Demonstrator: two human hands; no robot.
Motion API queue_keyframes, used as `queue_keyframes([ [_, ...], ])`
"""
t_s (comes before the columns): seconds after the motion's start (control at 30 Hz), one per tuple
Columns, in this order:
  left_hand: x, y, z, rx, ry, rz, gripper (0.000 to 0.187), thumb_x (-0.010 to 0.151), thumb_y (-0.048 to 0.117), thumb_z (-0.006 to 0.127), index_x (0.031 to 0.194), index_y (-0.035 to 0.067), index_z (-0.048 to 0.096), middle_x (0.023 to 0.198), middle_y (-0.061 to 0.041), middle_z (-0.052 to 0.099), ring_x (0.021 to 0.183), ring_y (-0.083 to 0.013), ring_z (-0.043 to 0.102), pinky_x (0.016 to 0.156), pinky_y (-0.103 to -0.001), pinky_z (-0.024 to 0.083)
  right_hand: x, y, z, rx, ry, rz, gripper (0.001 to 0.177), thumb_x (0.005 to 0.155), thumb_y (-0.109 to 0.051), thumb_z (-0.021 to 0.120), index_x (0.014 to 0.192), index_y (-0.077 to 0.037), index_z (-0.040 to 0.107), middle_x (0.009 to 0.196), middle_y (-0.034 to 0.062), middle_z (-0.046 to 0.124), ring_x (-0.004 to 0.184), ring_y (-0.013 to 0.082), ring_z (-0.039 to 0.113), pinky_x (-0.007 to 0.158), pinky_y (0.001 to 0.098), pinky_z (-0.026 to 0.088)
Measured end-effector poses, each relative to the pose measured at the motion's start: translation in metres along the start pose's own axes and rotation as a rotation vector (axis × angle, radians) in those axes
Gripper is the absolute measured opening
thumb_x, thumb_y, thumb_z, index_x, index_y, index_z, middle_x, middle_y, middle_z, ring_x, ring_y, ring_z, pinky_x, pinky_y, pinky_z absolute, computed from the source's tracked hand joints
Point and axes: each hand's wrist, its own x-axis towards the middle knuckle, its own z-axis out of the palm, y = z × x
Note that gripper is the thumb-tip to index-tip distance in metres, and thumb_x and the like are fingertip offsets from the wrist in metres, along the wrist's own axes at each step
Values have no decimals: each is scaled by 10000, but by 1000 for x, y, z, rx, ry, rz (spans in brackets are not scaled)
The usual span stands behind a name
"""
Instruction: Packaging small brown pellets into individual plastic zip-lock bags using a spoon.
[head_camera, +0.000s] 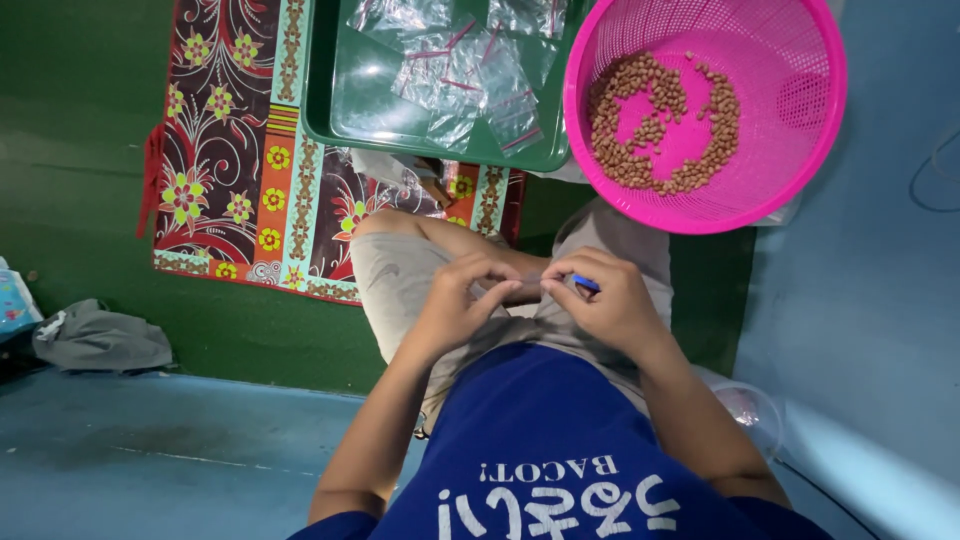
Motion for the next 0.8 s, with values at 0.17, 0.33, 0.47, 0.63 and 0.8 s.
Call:
queue_keyframes([
  [0.17, 2, 3, -1, -5, -3, -3, 41, 909, 114, 775, 940, 87, 778, 802, -98, 750, 750, -289, 710, 675, -365, 575, 0, 1, 1, 13, -8, -25, 108, 834, -146, 838, 920, -139, 772, 819, 29, 734, 629, 232, 662, 587, 325, 518],
  [0.33, 0, 3, -1, 17, -12, 9, 26, 904, 102, 770, 922, 83, 770, 783, -108, 742, 733, -298, 707, 663, -363, 576, -2, 3, 1, 17, -15, -38, 72, 854, -124, 811, 917, -138, 780, 823, 34, 742, 721, 256, 713, 666, 341, 546],
  [0.47, 3, 13, -1, 22, -7, 41, 115, 884, 137, 801, 946, 59, 744, 813, -143, 735, 769, -348, 711, 678, -416, 579, -1, 5, 2, 2, -8, -49, 66, 857, -128, 808, 910, -143, 770, 812, 26, 733, 674, 241, 690, 648, 337, 541],
  [0.63, 3, 13, 2, -43, -18, 63, 250, 875, 130, 808, 1098, 49, 727, 945, -164, 746, 876, -356, 721, 776, -437, 596, -1, 5, 1, -10, -24, -45, 71, 858, -115, 794, 914, -148, 765, 814, 23, 728, 716, 265, 705, 659, 345, 543],
  [0.8, 3, 7, 3, 8, -43, 102, 116, 926, 87, 742, 1013, 12, 718, 894, -163, 735, 834, -372, 723, 740, -439, 589, -3, 6, 3, -2, -46, -49, 83, 848, -98, 796, 906, -146, 761, 811, 36, 736, 721, 272, 710, 654, 346, 546],
])
